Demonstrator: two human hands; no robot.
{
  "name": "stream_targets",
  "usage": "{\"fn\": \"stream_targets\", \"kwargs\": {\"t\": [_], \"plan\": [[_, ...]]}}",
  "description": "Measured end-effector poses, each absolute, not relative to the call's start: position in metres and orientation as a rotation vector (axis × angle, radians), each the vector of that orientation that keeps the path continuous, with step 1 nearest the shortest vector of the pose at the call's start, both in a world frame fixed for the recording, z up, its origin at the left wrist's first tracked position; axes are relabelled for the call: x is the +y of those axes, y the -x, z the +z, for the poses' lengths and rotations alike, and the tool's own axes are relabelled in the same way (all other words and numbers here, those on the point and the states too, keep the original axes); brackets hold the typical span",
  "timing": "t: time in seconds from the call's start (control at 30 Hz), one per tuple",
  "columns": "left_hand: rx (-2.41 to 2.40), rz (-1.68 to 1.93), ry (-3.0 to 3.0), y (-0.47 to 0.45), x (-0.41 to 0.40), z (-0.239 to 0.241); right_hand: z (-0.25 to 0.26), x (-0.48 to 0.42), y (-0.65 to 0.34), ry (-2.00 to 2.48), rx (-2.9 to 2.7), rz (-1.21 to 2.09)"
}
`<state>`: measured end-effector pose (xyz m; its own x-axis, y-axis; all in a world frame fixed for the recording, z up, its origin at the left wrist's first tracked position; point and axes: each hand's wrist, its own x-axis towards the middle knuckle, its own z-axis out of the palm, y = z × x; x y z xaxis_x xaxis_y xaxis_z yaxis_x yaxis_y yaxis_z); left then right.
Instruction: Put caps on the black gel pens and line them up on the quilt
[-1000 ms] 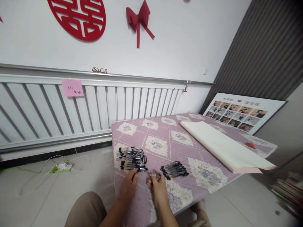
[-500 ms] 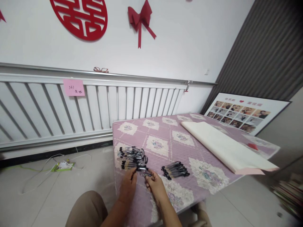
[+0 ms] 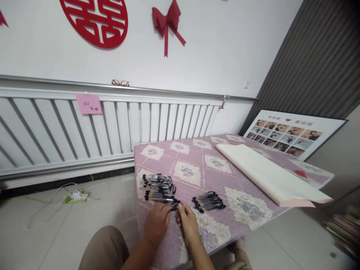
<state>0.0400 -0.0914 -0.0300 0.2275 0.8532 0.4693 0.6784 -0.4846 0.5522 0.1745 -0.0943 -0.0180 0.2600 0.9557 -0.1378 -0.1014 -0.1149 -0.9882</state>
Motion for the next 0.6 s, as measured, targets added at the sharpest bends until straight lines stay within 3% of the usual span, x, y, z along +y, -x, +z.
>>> {"fn": "stream_targets", "kwargs": {"t": [0.6], "plan": [[1.611,0.921,-2.353,-0.0425,-0.0946,-0.0265,-0.0180,-0.0953,-0.1743,1.324,-0.900,1.153]]}}
